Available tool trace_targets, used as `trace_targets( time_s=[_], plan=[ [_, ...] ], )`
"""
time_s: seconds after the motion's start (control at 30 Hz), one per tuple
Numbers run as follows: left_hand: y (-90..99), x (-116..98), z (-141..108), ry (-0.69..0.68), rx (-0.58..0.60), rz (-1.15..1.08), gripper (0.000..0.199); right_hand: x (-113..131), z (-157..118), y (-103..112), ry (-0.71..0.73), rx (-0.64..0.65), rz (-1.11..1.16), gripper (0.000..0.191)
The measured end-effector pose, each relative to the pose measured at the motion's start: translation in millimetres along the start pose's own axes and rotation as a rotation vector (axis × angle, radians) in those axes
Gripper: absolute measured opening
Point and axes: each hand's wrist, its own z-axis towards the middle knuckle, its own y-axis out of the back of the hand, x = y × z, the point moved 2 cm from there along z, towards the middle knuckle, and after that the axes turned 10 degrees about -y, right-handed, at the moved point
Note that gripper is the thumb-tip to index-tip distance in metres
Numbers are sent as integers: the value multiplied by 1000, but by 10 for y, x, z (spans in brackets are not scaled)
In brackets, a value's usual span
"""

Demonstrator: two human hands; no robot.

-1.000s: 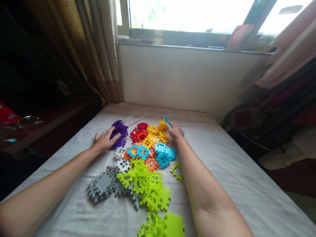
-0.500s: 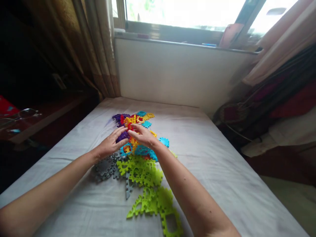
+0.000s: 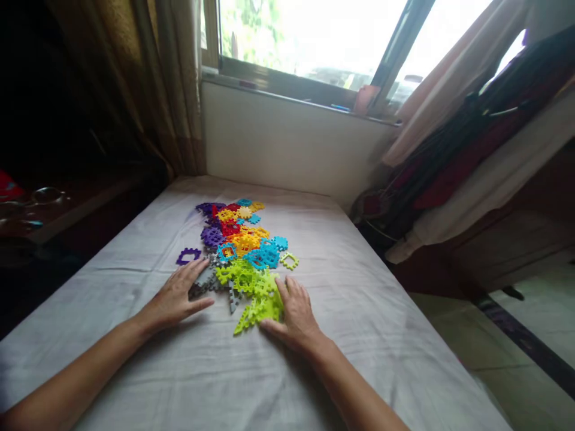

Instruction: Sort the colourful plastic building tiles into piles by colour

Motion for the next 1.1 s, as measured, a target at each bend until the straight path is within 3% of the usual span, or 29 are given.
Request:
trace_targets(
  time_s=[0.23, 0.37, 0.47, 0.53, 0.63, 0.77, 0.87, 0.97, 1.1],
  plan=[
    [-80, -148, 126, 81, -183, -201, 74, 699, 1001, -374, -69, -253, 420, 64],
    [-60, -165, 83, 88, -231, -267, 71, 1223, 1324, -485, -7, -148, 569, 59],
    [8, -223, 34, 81, -277, -289, 63, 1466, 1519, -405, 78, -69, 611, 55],
    [109, -215, 45, 68, -333, -266, 57, 1404, 1629, -242, 115, -115, 580, 53],
    [337, -9, 239, 21, -396, -175, 50, 908, 1725, 65, -6, -291, 425, 54],
    [612, 656, 892, 57, -346, -18, 60, -23, 1675, 279, -307, -427, 285, 62],
    [657, 1216, 1463, 292, -244, -66, 76, -425, 1626, 203, -498, -442, 168, 61],
    [552, 1534, 1881, 388, -211, -121, 82, -414, 1675, 39, -456, -436, 144, 57],
    [258, 1533, 2115, 385, -182, -260, 75, -111, 1874, -164, -375, -399, 176, 55]
  ],
)
